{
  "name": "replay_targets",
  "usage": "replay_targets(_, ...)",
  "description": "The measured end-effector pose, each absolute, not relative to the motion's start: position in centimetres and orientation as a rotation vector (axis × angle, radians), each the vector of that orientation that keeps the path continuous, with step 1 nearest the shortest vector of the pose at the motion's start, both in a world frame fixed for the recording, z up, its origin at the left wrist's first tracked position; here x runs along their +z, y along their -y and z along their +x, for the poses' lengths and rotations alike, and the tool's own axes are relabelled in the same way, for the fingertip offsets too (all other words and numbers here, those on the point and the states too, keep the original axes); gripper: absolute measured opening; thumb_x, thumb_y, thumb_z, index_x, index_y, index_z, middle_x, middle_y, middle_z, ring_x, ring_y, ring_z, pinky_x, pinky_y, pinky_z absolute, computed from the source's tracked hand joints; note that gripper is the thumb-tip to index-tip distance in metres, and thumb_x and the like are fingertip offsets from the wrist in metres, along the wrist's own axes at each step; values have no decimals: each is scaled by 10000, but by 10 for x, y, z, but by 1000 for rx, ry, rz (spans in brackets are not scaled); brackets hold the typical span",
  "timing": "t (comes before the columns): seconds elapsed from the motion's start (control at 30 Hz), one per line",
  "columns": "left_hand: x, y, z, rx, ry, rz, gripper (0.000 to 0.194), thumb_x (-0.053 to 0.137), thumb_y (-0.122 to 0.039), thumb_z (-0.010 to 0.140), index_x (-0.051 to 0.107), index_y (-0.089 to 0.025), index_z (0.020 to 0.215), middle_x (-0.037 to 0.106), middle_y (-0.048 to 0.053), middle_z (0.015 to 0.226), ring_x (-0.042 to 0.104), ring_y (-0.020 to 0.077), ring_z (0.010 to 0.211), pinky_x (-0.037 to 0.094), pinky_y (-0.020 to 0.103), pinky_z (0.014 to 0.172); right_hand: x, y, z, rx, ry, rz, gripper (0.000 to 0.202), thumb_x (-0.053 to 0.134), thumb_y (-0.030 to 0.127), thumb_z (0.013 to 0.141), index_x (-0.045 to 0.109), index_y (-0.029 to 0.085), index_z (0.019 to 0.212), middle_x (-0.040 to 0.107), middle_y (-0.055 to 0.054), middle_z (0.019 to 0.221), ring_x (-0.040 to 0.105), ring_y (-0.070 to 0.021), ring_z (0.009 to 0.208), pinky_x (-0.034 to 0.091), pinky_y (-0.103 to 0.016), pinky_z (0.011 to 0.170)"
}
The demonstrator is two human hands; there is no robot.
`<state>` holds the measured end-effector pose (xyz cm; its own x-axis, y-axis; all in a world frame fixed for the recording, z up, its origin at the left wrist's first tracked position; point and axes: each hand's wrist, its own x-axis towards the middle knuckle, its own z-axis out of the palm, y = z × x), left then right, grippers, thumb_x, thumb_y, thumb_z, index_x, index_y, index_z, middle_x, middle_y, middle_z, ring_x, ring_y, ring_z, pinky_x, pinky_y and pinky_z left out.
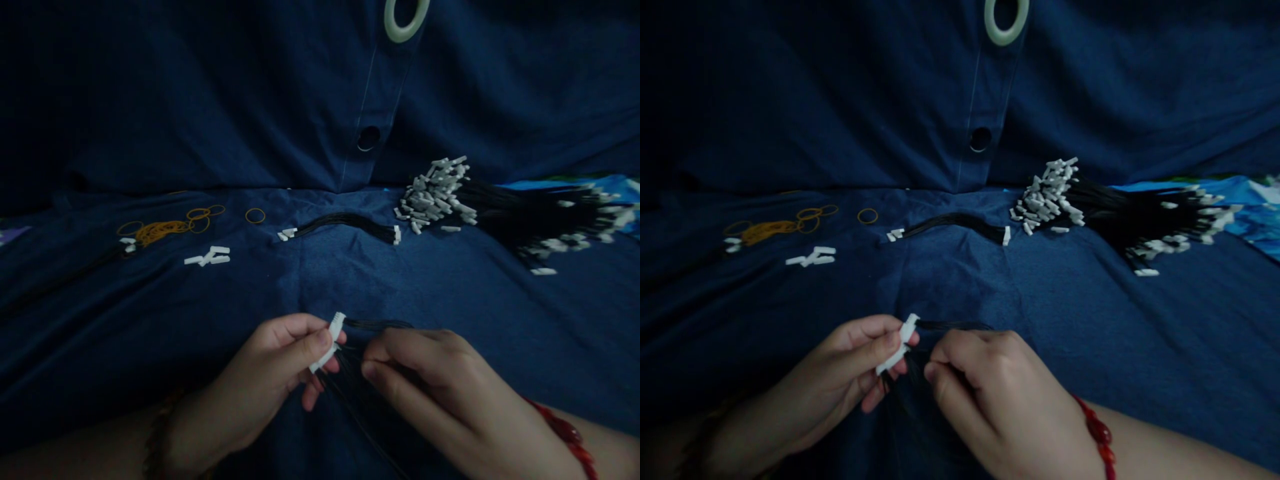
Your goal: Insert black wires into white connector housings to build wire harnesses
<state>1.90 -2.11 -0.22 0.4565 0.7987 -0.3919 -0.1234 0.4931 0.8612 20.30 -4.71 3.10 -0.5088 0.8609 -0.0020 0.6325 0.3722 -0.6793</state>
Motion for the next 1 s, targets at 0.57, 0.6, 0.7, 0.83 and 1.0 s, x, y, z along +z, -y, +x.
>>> replay_targets(0.57, -6, 23, 22, 657, -924, 1034, 183, 555, -298, 787, 588, -124, 737, 556, -10, 641, 483, 61, 487, 382, 153, 415, 21, 52, 198, 803, 2304, -1319, 141, 394, 145, 848, 520, 171, 790, 560, 5, 731, 517, -103, 671, 342, -223, 610)
replay_targets(0.6, -6, 23, 22, 654, -926, 1048, 184, 552, -294, 789, 583, -122, 731, 557, -12, 636, 482, 57, 475, 382, 154, 417, 20, 52, 198, 801, 2304, -1313, 132, 402, 134, 840, 521, 173, 799, 564, 4, 748, 518, -105, 683, 344, -221, 615)
replay_targets(0.7, -4, 23, 23, 633, -949, 1091, 177, 540, -276, 795, 576, -115, 729, 568, -15, 643, 486, 44, 443, 383, 156, 427, 18, 51, 197, 767, 2316, -1275, 144, 397, 117, 839, 526, 166, 802, 560, -6, 743, 506, -110, 668, 344, -222, 602)
replay_targets(0.83, 0, 23, 25, 601, -984, 1129, 172, 530, -256, 797, 568, -109, 717, 574, -17, 649, 494, 36, 430, 378, 153, 435, 14, 45, 194, 752, 2331, -1254, 184, 367, 121, 861, 529, 146, 777, 552, -21, 709, 498, -114, 627, 359, -230, 584)
replay_targets(1.0, -1, 21, 26, 658, -1038, 1133, 181, 514, -282, 813, 574, -117, 764, 563, -23, 655, 475, 32, 440, 368, 153, 438, 29, 48, 203, 511, 2396, -1333, 135, 405, 183, 864, 540, 181, 864, 575, -27, 778, 544, -138, 701, 428, -249, 626)
